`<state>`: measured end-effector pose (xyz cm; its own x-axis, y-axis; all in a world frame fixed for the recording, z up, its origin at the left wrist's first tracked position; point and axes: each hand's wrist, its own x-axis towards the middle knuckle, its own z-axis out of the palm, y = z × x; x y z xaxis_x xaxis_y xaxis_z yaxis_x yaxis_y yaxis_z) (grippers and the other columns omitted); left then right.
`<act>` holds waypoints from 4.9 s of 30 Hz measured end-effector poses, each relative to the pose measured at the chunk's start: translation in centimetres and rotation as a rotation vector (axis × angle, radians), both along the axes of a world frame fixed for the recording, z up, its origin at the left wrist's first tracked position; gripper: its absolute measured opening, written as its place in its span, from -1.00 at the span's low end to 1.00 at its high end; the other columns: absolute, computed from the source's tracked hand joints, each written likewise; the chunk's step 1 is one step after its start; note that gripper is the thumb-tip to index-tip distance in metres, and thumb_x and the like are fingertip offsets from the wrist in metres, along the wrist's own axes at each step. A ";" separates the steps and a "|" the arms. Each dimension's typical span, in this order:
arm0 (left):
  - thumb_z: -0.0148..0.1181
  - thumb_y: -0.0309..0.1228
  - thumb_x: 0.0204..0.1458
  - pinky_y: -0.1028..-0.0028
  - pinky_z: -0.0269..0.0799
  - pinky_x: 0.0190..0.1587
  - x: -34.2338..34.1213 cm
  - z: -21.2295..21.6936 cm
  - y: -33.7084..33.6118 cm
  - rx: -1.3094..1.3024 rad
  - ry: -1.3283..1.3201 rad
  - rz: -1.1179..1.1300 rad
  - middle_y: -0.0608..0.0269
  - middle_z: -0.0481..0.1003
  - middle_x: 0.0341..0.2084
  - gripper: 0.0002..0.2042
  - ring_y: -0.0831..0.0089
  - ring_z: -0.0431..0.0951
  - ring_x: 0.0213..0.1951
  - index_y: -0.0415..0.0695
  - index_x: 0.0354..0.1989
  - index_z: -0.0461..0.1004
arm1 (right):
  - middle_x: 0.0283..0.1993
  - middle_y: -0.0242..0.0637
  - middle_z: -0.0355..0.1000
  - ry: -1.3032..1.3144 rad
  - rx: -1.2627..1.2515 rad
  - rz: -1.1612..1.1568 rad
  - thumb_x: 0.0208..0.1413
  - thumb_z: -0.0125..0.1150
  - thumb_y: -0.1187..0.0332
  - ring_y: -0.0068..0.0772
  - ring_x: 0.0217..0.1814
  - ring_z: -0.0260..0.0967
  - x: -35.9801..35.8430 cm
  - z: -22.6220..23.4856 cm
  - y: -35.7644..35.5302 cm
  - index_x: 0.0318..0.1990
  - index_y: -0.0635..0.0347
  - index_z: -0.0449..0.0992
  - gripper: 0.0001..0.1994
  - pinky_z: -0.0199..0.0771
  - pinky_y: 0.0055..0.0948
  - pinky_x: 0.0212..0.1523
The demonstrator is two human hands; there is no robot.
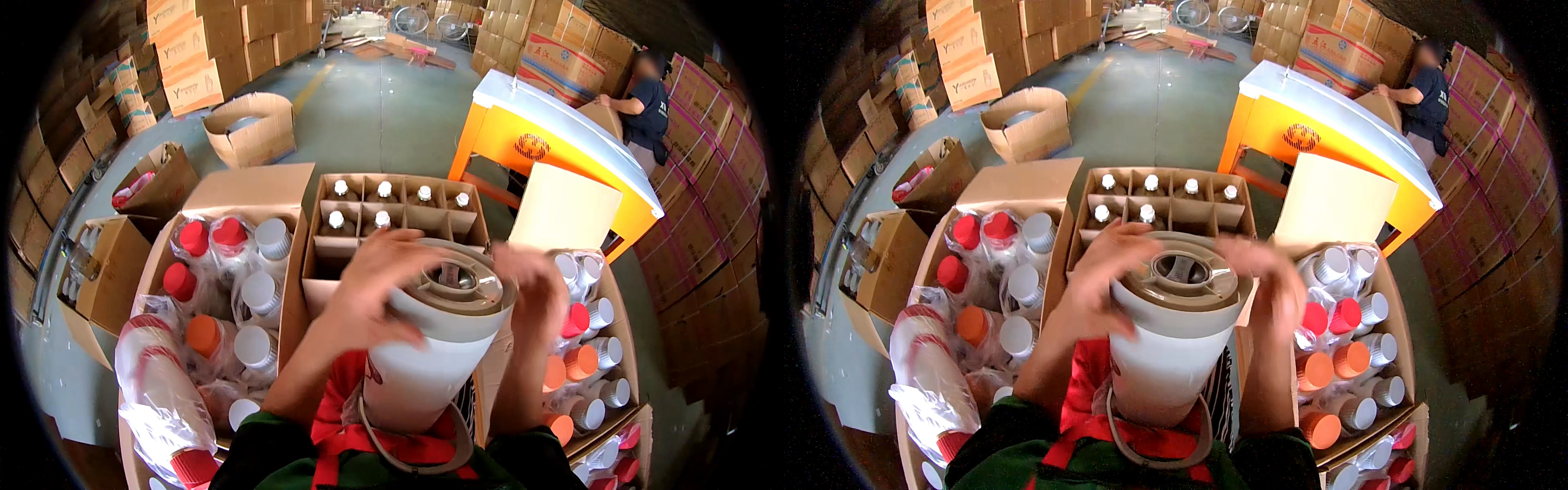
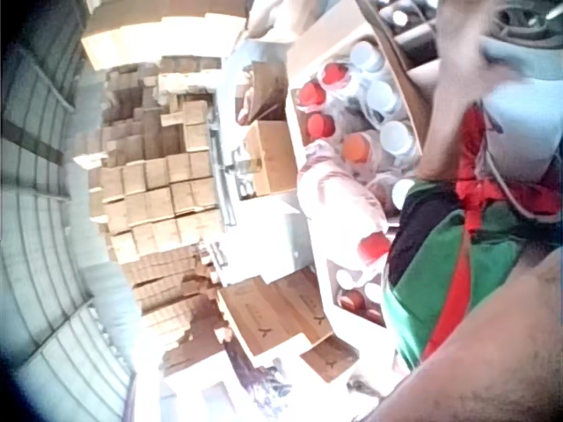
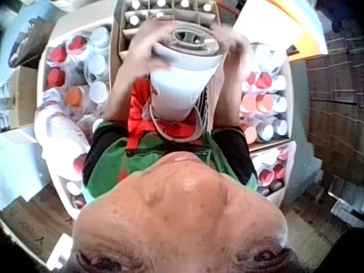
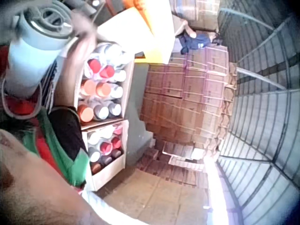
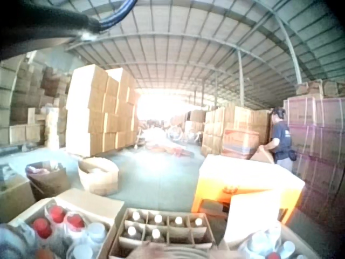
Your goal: The person assembles thermal bottles by placing a metallic inner flask into a plastic outer shell, attaching a base or lid component, and then wrapping the finished product in a plastic bag before placing it into a shipping box.
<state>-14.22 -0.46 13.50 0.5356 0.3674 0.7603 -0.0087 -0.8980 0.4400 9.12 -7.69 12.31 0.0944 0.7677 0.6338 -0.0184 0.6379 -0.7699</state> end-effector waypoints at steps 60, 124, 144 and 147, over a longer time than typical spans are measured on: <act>0.01 -0.18 0.08 0.19 -0.03 0.22 3.2 -7.3 4.2 -0.499 -0.143 -0.105 0.35 0.53 -0.34 -0.75 0.27 0.40 -0.02 -0.04 -0.32 0.57 | -0.26 -0.11 0.53 -0.378 -0.023 0.258 0.21 -0.29 -0.04 -0.22 -0.12 0.42 0.3 0.9 3.9 -0.30 0.34 0.57 -0.40 0.23 -0.28 0.07; 0.13 -0.07 0.07 0.38 0.48 -0.21 5.3 -9.1 9.7 -1.547 -0.387 -0.520 0.12 0.41 -0.04 -0.46 0.30 0.50 -0.16 -0.19 0.12 0.28 | -0.26 -0.36 0.48 0.468 -0.560 0.262 0.10 0.14 0.35 -0.54 -0.32 0.43 -3.4 -10.6 17.6 -0.13 0.27 0.48 -0.77 0.45 -0.54 -0.27; 0.17 -0.23 0.02 0.59 0.29 -0.50 -2.1 -6.6 5.7 -1.358 -0.652 -0.392 0.38 0.42 -0.57 -0.76 0.61 0.40 -0.52 -0.17 -0.39 0.42 | -0.29 -0.27 0.49 0.407 -0.676 0.005 0.07 0.08 0.47 -0.40 -0.31 0.46 6.6 -15.5 10.3 -0.21 0.16 0.49 -0.86 0.52 -0.37 -0.26; 0.11 -0.17 0.00 0.55 0.32 -0.52 -3.8 -6.5 2.5 -1.306 -0.433 -0.225 0.23 0.45 -0.55 -0.67 0.50 0.44 -0.52 -0.27 -0.43 0.45 | -0.29 -0.26 0.49 0.817 -0.526 0.109 0.07 0.09 0.47 -0.37 -0.31 0.46 7.5 -12.5 8.5 -0.23 0.16 0.49 -0.88 0.53 -0.35 -0.26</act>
